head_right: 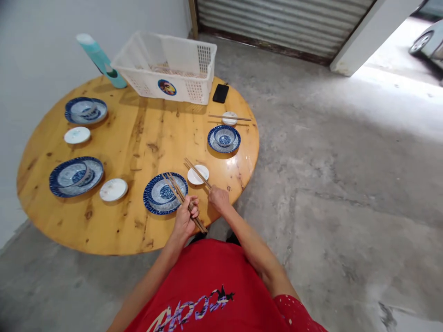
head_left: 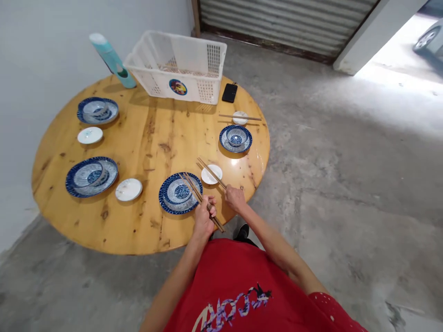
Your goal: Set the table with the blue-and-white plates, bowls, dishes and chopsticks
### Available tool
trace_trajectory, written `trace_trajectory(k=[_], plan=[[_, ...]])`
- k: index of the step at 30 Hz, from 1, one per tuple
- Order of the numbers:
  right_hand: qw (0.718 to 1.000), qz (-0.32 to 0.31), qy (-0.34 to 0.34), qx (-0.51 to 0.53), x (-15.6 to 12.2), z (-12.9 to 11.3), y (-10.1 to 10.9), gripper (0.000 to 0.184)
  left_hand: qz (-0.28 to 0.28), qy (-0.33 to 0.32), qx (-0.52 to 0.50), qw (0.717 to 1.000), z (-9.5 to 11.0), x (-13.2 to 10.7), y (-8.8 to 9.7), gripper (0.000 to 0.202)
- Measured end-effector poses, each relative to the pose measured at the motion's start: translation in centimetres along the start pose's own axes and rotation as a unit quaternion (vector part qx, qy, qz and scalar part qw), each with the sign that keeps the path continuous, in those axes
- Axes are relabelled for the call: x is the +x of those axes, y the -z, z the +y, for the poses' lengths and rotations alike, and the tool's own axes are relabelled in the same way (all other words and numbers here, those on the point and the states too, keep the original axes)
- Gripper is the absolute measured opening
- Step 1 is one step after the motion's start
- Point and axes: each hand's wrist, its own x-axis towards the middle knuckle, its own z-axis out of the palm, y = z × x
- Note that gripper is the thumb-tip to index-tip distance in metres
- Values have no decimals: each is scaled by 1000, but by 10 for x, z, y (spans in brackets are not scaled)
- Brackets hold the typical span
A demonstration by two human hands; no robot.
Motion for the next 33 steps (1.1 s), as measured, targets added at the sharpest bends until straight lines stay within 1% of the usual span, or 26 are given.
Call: trace_trajectory(k=[3,6,8,12,15,18,21,23,25,29,33], plan=[[998,6,25,58,-27,16,8,28,21,-21,10,1000,-9,8,-19,37],[989,26,79,124,-63,45,13,26,15,-26,8,1000,-20,9,-47,37],[982,40,101,157,-83,67,14,25,-16,-23,7,1000,-29,5,-71,38],[973,68,89,203,-106,111,19,25,-107,-1,35,994,-56,-9,-119,45],[968,79,69,226,-115,141,26,25,-136,4,70,988,-80,-16,-149,46],[967,71,59,239,-124,168,33,25,-157,4,103,982,-105,-20,-172,44],[973,52,51,219,-130,190,37,23,-161,1,112,981,-124,-23,-189,42],[979,44,48,192,-131,203,40,22,-153,6,102,983,-131,-24,-198,41],[984,35,56,166,-129,214,44,24,-146,25,79,986,-136,-24,-205,43],[984,23,104,142,-116,235,54,28,-141,67,27,987,-141,-17,-221,48],[974,23,135,183,-92,256,64,29,-128,91,-7,988,-147,4,-245,50]])
